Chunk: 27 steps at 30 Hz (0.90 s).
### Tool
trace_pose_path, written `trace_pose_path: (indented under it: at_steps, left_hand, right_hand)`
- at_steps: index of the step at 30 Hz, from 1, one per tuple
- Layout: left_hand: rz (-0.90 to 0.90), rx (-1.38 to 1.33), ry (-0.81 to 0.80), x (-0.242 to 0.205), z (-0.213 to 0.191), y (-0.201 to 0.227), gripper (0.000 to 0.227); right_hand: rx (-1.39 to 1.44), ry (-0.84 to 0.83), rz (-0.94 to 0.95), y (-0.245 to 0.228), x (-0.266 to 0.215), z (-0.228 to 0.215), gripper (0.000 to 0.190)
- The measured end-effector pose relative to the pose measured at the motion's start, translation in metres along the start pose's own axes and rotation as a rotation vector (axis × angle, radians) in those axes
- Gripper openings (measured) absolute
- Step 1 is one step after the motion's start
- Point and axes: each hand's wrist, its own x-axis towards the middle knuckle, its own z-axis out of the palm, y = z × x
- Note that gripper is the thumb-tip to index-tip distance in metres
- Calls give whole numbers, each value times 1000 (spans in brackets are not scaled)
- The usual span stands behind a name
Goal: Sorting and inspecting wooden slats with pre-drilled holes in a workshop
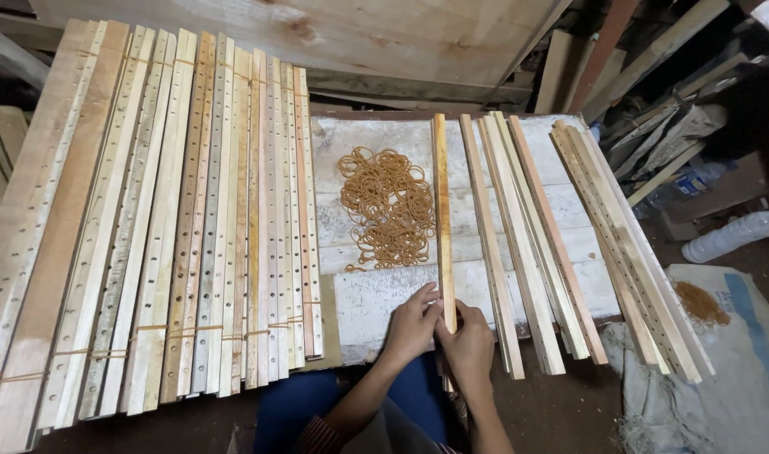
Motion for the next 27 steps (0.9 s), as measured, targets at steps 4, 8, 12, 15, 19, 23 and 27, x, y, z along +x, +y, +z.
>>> trace_pose_path:
  at_steps: [4,8,12,15,19,23,27]
  left_hand:
    - [-8,-44,-4,1,1,-1,51]
    - [3,49,13,-6,-2,4,58]
    - [-81,197,-54,-13,-9,33,83]
    - [-42,238,-36,-17,-3,41,52]
    - [-102,199,-1,-25,-4,41,34]
    - [69,303,15,-46,-10,50,24]
    - [318,530,37,-63,-11,59,54]
  right_hand:
    - [-22,-44,19,0,6,-1,48]
    - [177,-38,35,-8,3,-17,40]
    - [369,-112,172,-16,-6,-40,15]
    - [312,-148,95,-10,-15,-45,27]
    - [327,-457,265,-9,-7,-70,62]
    - [709,-543,202,10,5,-59,67]
    - [848,-423,243,-70,18,-92,41]
